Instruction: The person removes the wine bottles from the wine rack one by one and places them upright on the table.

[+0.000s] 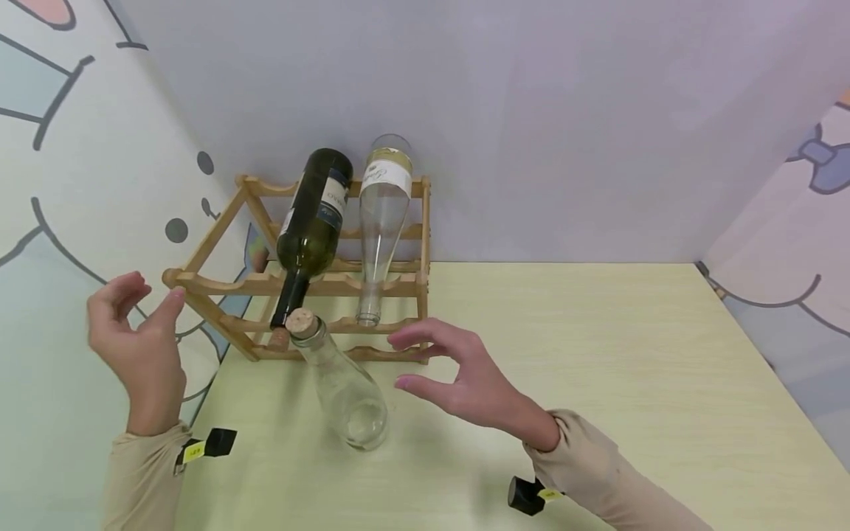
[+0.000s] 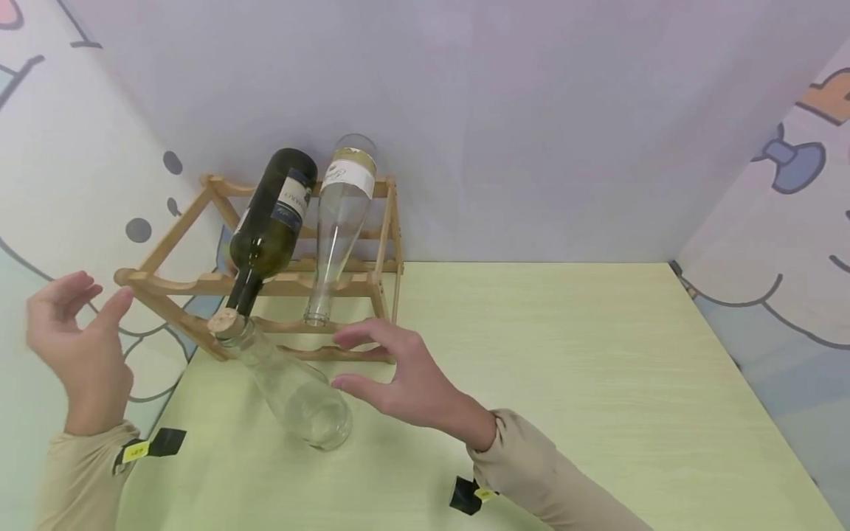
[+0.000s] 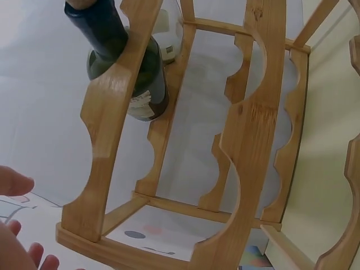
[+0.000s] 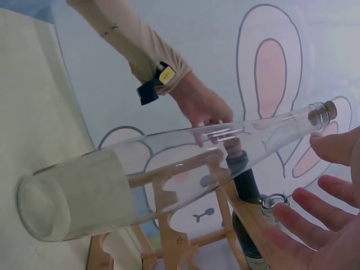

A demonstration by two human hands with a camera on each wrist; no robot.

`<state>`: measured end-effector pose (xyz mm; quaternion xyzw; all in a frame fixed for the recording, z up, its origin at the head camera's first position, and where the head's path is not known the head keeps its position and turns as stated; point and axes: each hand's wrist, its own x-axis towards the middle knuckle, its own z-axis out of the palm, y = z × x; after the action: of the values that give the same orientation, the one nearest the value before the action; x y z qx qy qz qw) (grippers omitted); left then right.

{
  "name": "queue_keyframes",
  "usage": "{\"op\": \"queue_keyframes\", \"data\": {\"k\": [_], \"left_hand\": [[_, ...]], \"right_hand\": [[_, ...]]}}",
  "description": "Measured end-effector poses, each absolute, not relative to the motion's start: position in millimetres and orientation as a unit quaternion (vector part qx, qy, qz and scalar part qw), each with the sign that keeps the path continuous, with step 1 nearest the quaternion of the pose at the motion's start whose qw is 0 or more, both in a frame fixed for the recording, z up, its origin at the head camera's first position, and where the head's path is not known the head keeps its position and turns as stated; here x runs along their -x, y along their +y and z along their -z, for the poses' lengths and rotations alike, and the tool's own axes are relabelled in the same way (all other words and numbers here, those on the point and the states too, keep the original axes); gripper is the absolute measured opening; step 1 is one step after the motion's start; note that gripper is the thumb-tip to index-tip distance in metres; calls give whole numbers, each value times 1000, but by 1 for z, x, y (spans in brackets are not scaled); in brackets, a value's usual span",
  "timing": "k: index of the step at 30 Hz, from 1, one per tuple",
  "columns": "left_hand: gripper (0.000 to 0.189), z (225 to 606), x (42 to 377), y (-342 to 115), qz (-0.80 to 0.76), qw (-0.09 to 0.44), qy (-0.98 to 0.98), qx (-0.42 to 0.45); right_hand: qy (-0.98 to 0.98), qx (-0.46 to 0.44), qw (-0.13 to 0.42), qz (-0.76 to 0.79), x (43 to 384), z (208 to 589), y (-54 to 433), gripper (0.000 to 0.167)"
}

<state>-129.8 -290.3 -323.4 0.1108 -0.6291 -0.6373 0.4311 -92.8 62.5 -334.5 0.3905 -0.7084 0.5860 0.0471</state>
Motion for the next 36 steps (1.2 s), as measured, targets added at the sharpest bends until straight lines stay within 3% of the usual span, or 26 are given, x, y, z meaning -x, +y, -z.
{"op": "queue_keyframes", "data": {"k": [9, 16, 25, 36], "left_hand": [[54, 345, 153, -297, 683, 343, -633, -123], [44, 356, 166, -296, 653, 375, -647, -121], [45, 362, 168, -292, 597, 366, -705, -112], [46, 366, 164, -299, 595, 376, -701, -114]], "right_hand": [[-711, -410, 34, -570, 93, 330, 44, 51], [-728, -405, 13, -553, 93, 331, 28, 56], [-736, -389, 6, -554, 94, 340, 14, 58], [-738, -399, 23, -544, 99, 355, -2, 49]]}}
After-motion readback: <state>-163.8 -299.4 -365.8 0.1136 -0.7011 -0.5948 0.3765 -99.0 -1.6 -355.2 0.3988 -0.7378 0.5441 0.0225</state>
